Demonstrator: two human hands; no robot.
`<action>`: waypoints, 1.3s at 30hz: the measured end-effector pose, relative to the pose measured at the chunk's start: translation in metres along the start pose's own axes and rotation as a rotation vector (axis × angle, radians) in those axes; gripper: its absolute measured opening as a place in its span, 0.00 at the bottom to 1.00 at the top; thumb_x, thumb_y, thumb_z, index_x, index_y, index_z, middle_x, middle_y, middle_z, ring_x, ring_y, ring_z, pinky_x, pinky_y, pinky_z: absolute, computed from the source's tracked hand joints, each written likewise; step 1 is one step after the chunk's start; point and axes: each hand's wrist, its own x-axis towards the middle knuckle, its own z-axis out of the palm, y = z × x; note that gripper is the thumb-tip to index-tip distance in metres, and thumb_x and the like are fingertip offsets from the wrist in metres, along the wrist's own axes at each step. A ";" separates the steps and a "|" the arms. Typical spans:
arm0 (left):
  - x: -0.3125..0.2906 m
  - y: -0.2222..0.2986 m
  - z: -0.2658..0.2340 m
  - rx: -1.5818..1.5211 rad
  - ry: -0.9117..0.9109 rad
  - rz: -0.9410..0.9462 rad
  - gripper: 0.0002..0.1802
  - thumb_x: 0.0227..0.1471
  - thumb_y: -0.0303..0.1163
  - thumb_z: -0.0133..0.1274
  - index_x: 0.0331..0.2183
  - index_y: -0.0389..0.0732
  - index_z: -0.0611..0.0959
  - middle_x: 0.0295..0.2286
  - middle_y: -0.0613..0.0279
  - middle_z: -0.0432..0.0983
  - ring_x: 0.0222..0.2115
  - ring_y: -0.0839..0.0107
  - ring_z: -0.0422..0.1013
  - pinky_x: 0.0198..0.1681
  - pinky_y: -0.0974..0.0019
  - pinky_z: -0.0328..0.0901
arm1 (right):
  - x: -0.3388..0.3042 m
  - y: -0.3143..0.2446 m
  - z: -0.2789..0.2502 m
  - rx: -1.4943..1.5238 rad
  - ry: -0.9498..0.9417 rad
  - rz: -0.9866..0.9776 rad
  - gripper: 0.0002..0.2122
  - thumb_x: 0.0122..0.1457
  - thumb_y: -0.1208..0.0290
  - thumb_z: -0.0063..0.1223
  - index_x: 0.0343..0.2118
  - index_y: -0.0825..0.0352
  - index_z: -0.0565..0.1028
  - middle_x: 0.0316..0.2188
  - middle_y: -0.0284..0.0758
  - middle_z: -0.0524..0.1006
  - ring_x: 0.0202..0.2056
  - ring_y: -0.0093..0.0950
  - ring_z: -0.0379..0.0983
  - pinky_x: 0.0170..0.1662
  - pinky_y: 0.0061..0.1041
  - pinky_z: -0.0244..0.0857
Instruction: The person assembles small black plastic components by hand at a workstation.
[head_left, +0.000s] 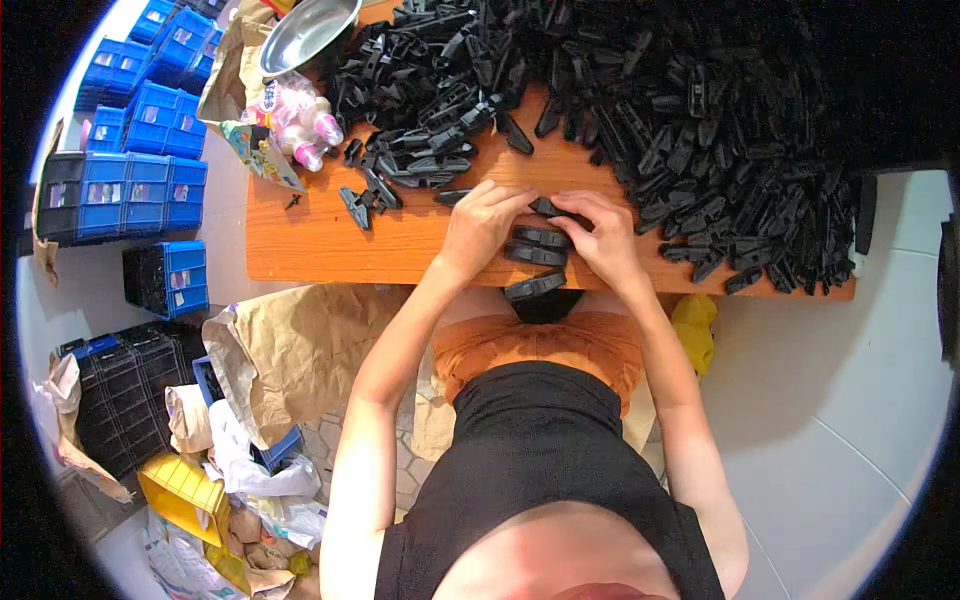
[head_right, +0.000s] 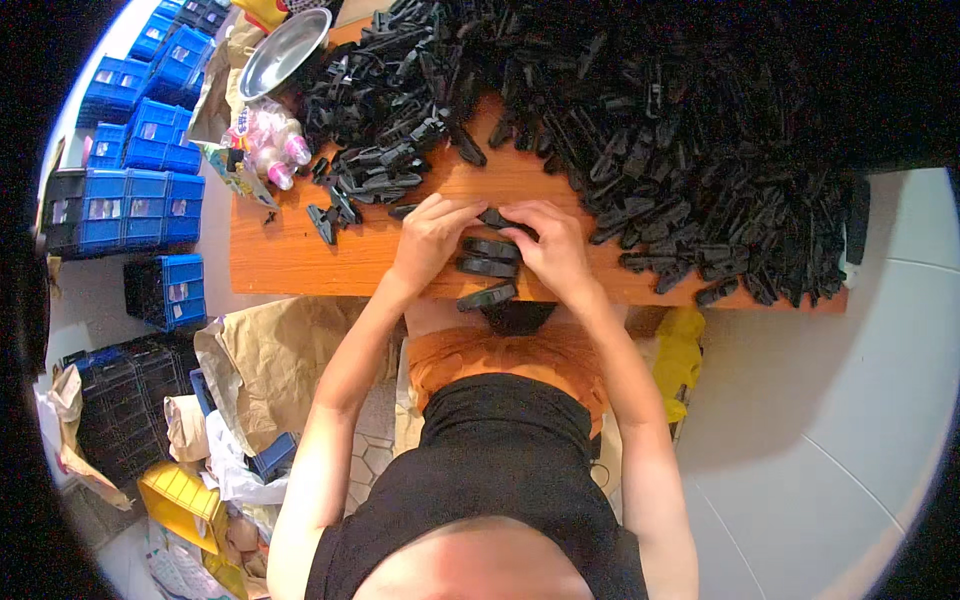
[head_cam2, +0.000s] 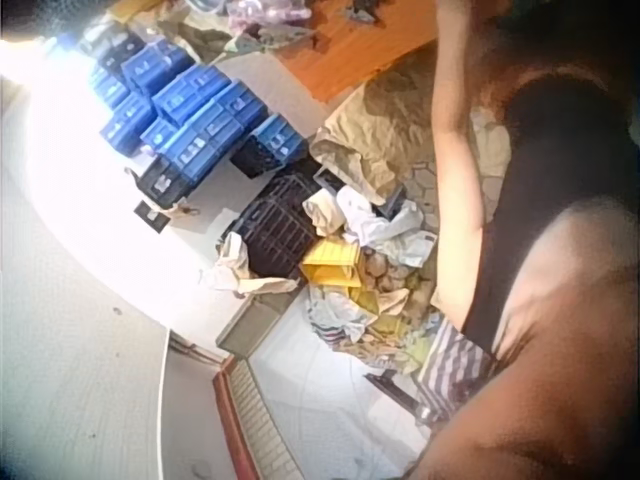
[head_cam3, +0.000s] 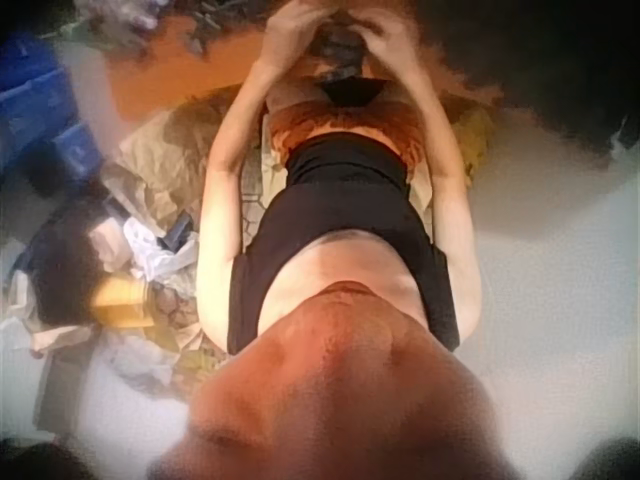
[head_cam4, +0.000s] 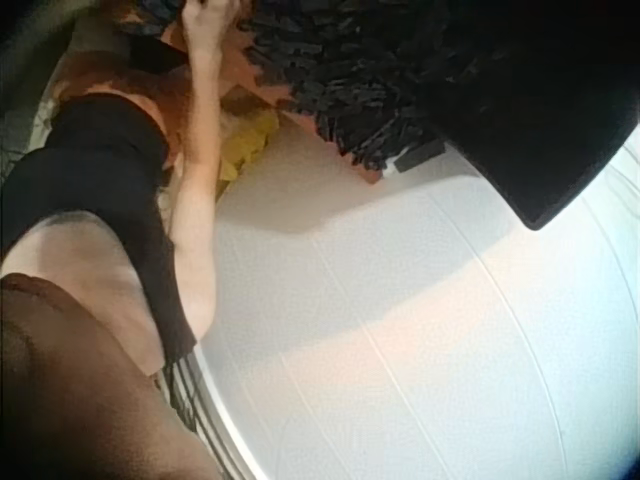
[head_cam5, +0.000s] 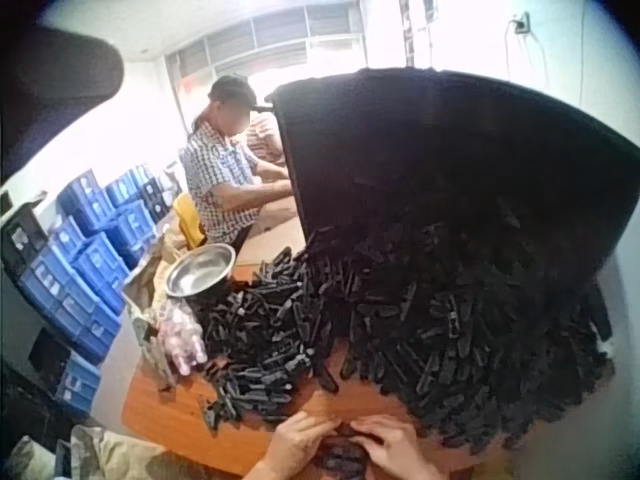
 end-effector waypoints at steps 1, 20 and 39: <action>0.000 0.001 0.001 -0.009 -0.002 0.017 0.14 0.41 0.23 0.57 0.36 0.37 0.82 0.33 0.58 0.79 0.30 0.62 0.72 0.36 0.64 0.68 | 0.000 0.000 -0.001 0.001 0.000 -0.002 0.12 0.45 0.81 0.61 0.36 0.70 0.79 0.37 0.41 0.78 0.39 0.37 0.76 0.43 0.29 0.69; -0.031 0.001 -0.018 0.290 0.197 -0.102 0.20 0.41 0.25 0.61 0.41 0.42 0.82 0.40 0.68 0.77 0.34 0.66 0.68 0.40 0.66 0.64 | 0.070 -0.010 -0.023 -0.679 -0.003 -0.046 0.17 0.48 0.78 0.57 0.42 0.71 0.69 0.39 0.41 0.67 0.42 0.40 0.69 0.42 0.34 0.70; -0.016 -0.001 0.001 0.035 0.201 -0.060 0.17 0.43 0.24 0.60 0.40 0.38 0.81 0.38 0.57 0.76 0.37 0.59 0.71 0.39 0.62 0.68 | 0.027 -0.001 -0.006 -0.108 0.075 0.014 0.11 0.55 0.78 0.53 0.41 0.73 0.72 0.43 0.40 0.68 0.41 0.35 0.74 0.41 0.27 0.72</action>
